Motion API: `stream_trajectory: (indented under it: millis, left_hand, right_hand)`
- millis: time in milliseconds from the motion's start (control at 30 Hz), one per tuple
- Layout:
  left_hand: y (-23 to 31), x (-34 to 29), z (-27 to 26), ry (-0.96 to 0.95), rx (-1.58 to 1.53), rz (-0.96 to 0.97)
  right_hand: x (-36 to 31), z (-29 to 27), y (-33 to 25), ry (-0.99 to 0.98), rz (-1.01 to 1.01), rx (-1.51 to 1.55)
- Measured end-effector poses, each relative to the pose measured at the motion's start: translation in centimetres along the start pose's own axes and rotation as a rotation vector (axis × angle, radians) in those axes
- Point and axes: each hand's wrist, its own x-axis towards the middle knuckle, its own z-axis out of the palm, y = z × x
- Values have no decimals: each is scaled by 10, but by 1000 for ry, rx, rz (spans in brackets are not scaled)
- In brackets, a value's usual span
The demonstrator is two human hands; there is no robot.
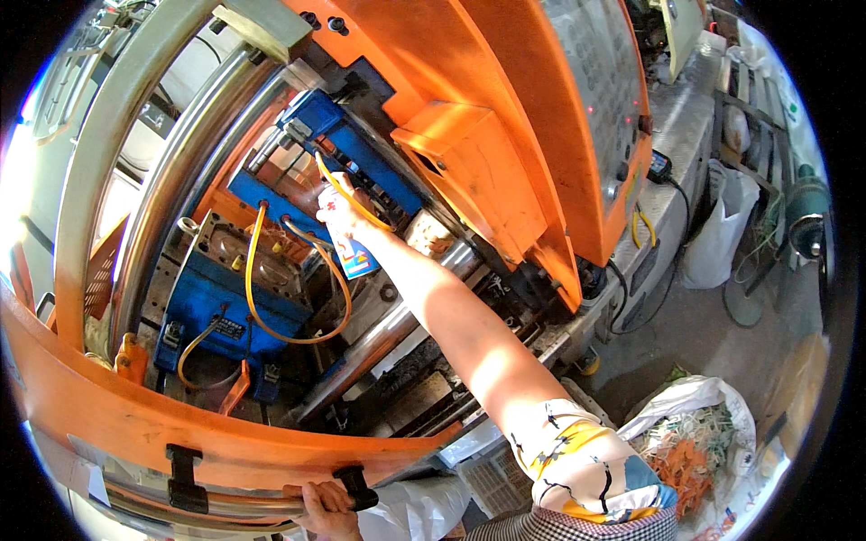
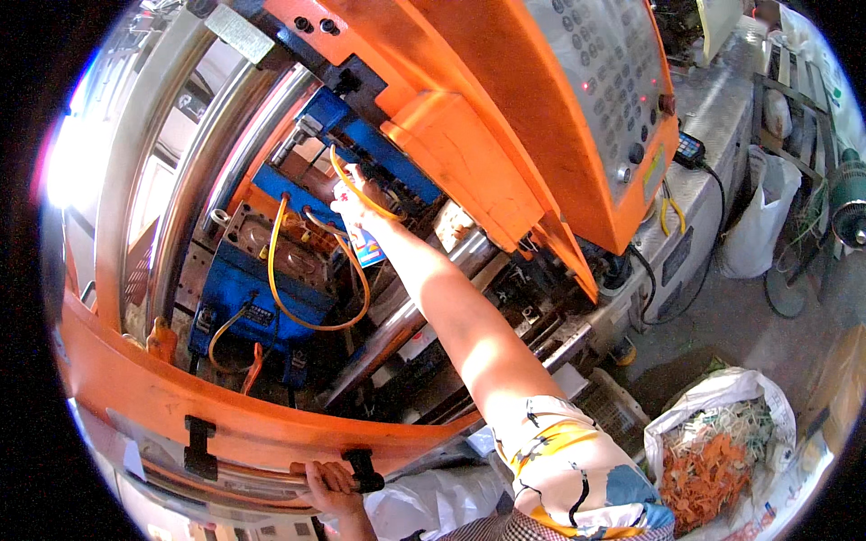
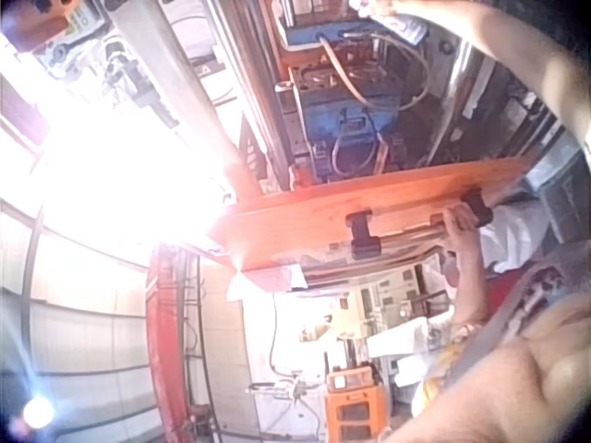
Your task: The person operates an injection molding machine by opening the door, inserting white plastic parts into the mold, and closing the door. They also use scissors to trim excess plastic from the parts and spray lubricant into the machine. Another person is seen working nearby.
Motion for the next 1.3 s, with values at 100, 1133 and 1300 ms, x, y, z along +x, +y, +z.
stream_trajectory:
  millis: [100, 1133, 1300]
  left_hand:
    - [2, -2, -2, -8, 22, -7]
    - [7, -5, 10, 22, -2, -44]
    - [9, -4, 12, -11, 40, -5]
  right_hand:
    - [-9, 1, -9, -19, 37, -8]
    - [-10, 0, 16, -29, 60, -307]
    - [-16, 1, -20, 13, 74, -210]
